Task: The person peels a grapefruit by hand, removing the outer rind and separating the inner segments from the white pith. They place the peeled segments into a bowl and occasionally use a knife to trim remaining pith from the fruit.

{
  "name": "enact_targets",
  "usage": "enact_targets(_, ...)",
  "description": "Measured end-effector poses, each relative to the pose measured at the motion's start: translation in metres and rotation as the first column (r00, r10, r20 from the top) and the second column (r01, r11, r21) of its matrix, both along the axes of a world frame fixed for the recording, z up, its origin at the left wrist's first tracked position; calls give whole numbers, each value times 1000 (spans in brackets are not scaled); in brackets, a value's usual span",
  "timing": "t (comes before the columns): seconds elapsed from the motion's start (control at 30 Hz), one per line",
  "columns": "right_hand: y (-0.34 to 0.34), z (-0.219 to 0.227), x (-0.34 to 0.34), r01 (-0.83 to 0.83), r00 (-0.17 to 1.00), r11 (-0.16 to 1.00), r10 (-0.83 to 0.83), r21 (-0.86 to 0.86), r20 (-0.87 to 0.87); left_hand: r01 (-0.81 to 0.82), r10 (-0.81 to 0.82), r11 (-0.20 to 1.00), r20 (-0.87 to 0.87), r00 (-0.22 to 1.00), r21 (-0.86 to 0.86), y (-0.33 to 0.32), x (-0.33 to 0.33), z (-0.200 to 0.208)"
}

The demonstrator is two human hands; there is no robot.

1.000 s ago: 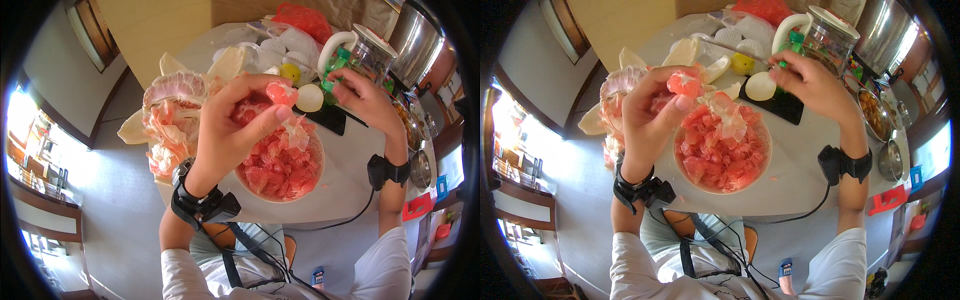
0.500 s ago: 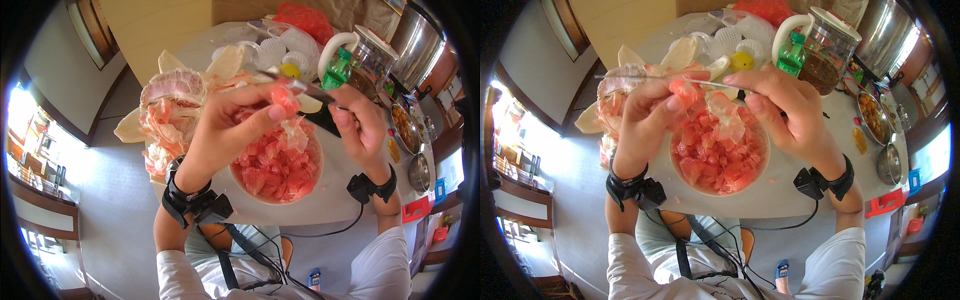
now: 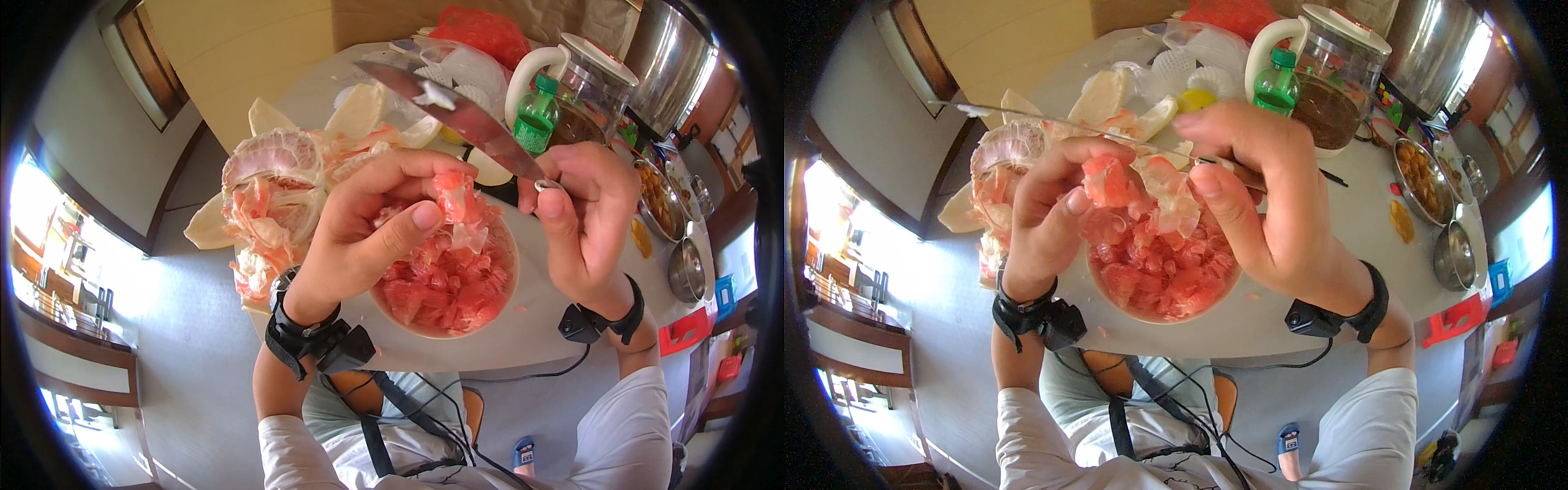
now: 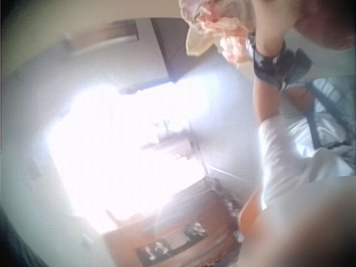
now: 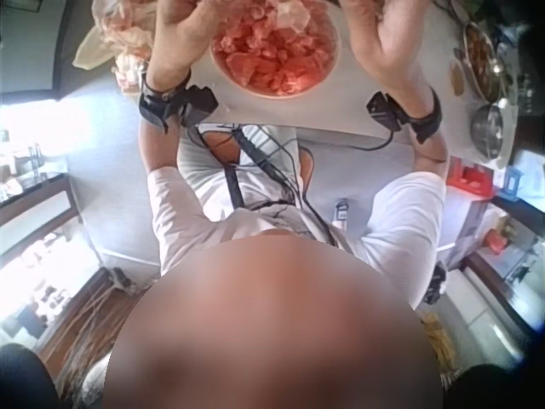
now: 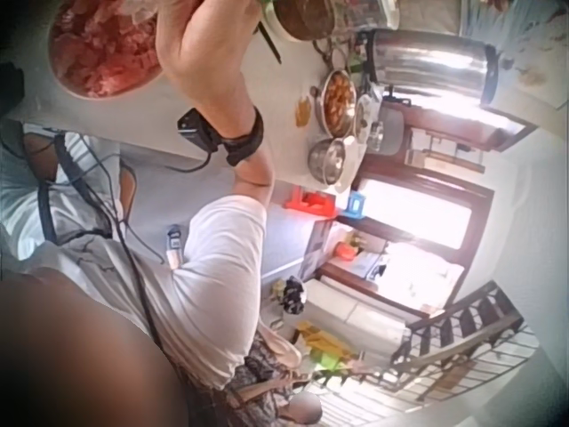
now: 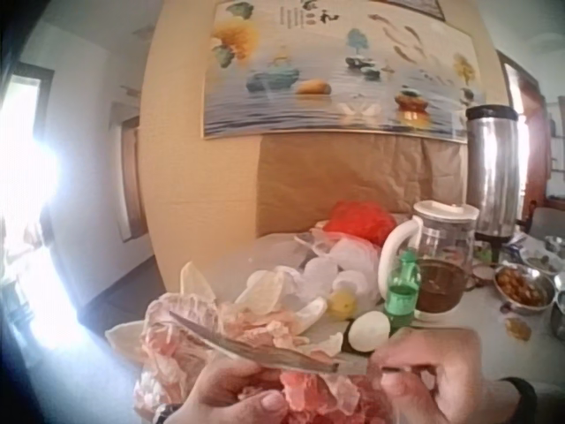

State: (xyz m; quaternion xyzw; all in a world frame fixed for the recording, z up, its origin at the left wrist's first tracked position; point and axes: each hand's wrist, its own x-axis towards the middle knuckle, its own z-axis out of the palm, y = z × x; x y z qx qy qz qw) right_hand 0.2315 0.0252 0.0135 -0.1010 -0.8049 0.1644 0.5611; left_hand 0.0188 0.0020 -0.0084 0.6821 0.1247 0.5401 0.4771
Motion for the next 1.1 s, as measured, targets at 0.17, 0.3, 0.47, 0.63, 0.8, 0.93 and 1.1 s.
enact_targets(0.17, 1, 20, 15, 137, 934, 914, -248, 382, 257, 83, -69, 993, 168, 983, -79, -1, 2, -8)
enact_targets(0.3, 6, 42, 29, 227, 862, 843, -406, 487, 302, 37, -35, 999, 198, 980, -5, 3, -4, -8)
enact_targets(0.47, 5, 62, 46, 146, 829, 863, -374, 484, 416, -21, 39, 997, 229, 973, -77, -2, -4, -4)
enact_targets(0.63, 5, 65, 51, 107, 813, 869, -357, 484, 460, 49, -25, 995, 270, 963, -83, -1, -4, -1)
enact_targets(0.8, 5, 67, 50, 114, 787, 859, -385, 499, 483, 90, -62, 992, 286, 956, -86, 1, -5, -2)
enact_targets(0.93, 6, 67, 49, 105, 793, 862, -374, 496, 482, 39, -11, 994, 257, 966, -106, -2, -5, -1)
enact_targets(1.1, 7, 65, 49, 102, 798, 861, -370, 497, 476, 20, 4, 995, 245, 970, -94, -3, -5, 1)
